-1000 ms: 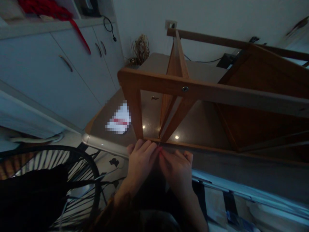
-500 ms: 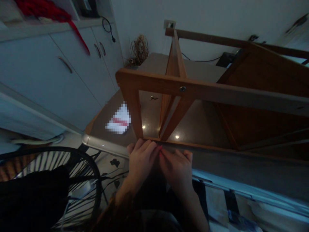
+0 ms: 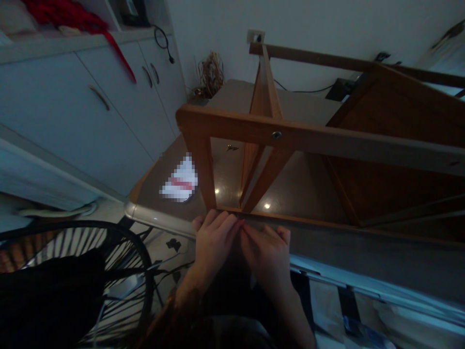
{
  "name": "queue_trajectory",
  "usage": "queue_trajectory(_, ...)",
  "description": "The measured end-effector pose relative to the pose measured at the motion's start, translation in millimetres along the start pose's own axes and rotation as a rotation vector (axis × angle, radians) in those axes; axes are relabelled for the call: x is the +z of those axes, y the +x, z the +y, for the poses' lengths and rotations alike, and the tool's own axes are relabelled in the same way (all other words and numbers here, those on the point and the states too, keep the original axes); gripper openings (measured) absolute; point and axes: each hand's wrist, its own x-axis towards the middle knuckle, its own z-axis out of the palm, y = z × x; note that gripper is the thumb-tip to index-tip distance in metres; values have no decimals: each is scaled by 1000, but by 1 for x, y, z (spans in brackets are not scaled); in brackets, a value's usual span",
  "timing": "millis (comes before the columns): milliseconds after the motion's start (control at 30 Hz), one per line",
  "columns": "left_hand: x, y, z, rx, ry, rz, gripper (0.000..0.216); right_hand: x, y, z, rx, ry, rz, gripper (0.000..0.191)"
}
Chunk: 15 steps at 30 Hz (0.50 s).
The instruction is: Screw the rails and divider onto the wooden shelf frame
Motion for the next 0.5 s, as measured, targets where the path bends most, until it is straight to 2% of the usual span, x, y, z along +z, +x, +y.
queue_trajectory(500, -1, 4, -2, 23, -8, -49, 27, 1, -1, 1, 2, 17, 4, 23)
